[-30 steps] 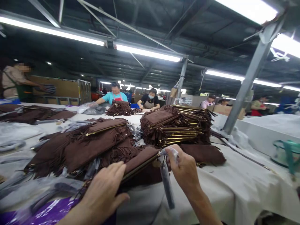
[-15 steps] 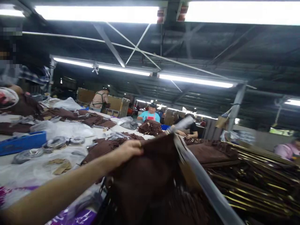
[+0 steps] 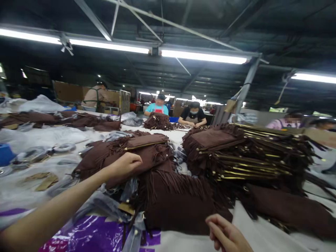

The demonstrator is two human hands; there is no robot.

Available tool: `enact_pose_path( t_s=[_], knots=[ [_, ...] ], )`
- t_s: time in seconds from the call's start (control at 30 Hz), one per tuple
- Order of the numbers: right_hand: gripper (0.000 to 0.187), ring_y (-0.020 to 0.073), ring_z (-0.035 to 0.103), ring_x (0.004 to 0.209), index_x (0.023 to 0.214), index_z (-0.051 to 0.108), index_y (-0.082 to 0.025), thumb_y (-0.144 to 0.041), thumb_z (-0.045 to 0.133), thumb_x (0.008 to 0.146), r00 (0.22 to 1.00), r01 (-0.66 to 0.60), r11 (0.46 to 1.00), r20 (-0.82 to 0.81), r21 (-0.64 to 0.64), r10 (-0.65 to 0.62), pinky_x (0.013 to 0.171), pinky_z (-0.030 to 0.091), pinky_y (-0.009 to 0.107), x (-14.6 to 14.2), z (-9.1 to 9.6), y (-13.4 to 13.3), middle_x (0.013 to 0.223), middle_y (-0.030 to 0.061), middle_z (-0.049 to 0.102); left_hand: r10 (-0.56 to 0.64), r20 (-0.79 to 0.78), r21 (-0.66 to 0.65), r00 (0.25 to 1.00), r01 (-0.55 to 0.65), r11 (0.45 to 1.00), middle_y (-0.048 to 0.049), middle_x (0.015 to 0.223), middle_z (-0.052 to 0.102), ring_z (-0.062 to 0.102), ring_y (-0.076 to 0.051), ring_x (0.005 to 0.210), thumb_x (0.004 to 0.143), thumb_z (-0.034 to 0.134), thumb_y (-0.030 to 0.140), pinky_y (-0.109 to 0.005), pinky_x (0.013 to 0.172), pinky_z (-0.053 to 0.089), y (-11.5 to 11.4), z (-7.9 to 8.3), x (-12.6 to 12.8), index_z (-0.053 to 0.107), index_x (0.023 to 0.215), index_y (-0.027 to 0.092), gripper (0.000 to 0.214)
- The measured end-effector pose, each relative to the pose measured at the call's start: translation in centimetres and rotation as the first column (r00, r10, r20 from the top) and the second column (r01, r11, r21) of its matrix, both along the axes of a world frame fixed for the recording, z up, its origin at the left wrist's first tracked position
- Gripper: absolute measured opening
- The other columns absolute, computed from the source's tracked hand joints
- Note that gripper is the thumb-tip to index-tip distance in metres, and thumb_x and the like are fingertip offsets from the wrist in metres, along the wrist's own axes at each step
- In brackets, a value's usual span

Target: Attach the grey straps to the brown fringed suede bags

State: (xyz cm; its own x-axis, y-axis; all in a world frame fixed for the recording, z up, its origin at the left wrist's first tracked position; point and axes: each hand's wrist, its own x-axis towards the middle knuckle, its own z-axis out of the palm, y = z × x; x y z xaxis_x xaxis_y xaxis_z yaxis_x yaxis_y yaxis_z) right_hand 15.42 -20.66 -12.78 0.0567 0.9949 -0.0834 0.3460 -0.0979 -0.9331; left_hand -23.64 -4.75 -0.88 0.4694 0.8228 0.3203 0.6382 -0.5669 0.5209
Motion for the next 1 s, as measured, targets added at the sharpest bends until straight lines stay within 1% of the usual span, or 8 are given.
enact_pose_path(
  t_s=[0.1,0.2,0.37,0.53,0.7,0.87,0.93,1.0],
  knots=[
    [0.038,0.0126,0.057,0.051,0.089,0.063,-0.02,-0.057,0.063,0.078,0.999,0.026,0.999,0.042,0.041,-0.028,0.038,0.035,0.018,-0.3,-0.2,-0.5,0.063,-0.0025,0.058,-0.124,-0.161,0.015,0.979,0.128,0.992,-0.0065,0.103,0.069,0.061,-0.024,0.1,0.076,0.066,0.034,-0.031,0.091,0.044,-1.1,-1.8,4.4,0.069,0.096,0.019,0.025],
    [0.035,0.0123,0.056,0.052,0.091,0.064,-0.02,-0.053,0.063,0.079,0.997,0.038,0.998,0.07,0.048,-0.042,0.038,0.035,0.018,-0.9,-0.6,-1.1,0.064,-0.0027,0.057,-0.052,-0.374,0.048,0.926,0.076,0.996,-0.0141,0.113,0.063,0.057,-0.032,0.106,0.06,0.081,0.036,-0.038,0.092,0.046,-1.4,-2.9,7.6,0.064,0.105,0.014,0.053],
    [0.05,0.0177,0.064,0.062,0.1,0.062,-0.02,-0.058,0.073,0.07,0.974,0.103,0.993,-0.196,-0.05,-0.11,0.045,0.046,0.022,-2.9,-0.8,-2.2,0.07,0.001,0.064,-0.018,-0.361,0.129,0.932,0.069,0.989,-0.0095,0.105,0.063,0.059,-0.026,0.101,0.072,0.058,0.007,-0.033,0.085,0.046,-3.3,-3.5,10.0,0.06,0.095,0.018,0.025],
    [0.069,0.029,0.068,0.099,0.122,0.057,-0.019,-0.065,0.07,0.073,0.828,0.11,0.983,-0.534,-0.144,-0.171,0.069,0.056,0.034,-4.0,1.2,-2.7,0.111,0.0162,0.07,-0.209,-0.041,0.164,0.977,0.213,0.963,-0.0017,0.082,0.062,0.057,-0.017,0.077,0.071,0.046,0.0,-0.025,0.067,0.04,-6.3,-1.0,10.0,0.054,0.081,0.02,0.024],
    [0.058,0.0332,0.064,0.109,0.114,0.065,-0.019,-0.057,0.076,0.071,0.91,0.275,0.96,-0.333,0.042,-0.246,0.075,0.057,0.038,-2.7,4.4,-2.7,0.126,0.0144,0.065,-0.269,0.321,0.123,0.908,0.242,0.963,0.0032,0.068,0.053,0.049,-0.014,0.07,0.066,0.047,0.002,-0.023,0.063,0.034,-6.0,3.2,9.4,0.052,0.073,0.018,0.018],
    [0.05,0.0334,0.064,0.11,0.109,0.069,-0.022,-0.058,0.072,0.075,0.967,0.164,0.983,-0.21,0.089,-0.142,0.074,0.057,0.037,-2.4,6.5,-3.5,0.122,0.0128,0.067,-0.167,0.718,-0.049,0.676,0.288,0.956,0.0064,0.062,0.048,0.044,-0.01,0.06,0.058,0.051,0.006,-0.02,0.058,0.036,-5.3,6.1,8.9,0.052,0.069,0.017,0.016],
    [0.048,0.0335,0.064,0.109,0.102,0.072,-0.021,-0.06,0.072,0.074,0.983,0.09,0.992,-0.169,0.085,-0.075,0.072,0.056,0.036,-3.1,6.8,-3.8,0.114,0.0123,0.07,-0.081,0.85,-0.121,0.521,0.342,0.932,0.0069,0.061,0.05,0.046,-0.009,0.058,0.055,0.055,0.006,-0.019,0.059,0.041,-5.4,6.7,8.7,0.054,0.071,0.017,0.019],
    [0.049,0.034,0.063,0.11,0.097,0.073,-0.021,-0.064,0.071,0.074,0.979,0.024,0.997,-0.206,0.07,-0.009,0.071,0.055,0.036,-4.6,6.7,-3.9,0.109,0.0132,0.072,0.051,0.897,-0.221,0.439,0.344,0.913,0.0068,0.062,0.054,0.051,-0.01,0.056,0.053,0.058,0.007,-0.021,0.058,0.046,-5.5,6.3,8.3,0.055,0.075,0.018,0.024]
  ],
)
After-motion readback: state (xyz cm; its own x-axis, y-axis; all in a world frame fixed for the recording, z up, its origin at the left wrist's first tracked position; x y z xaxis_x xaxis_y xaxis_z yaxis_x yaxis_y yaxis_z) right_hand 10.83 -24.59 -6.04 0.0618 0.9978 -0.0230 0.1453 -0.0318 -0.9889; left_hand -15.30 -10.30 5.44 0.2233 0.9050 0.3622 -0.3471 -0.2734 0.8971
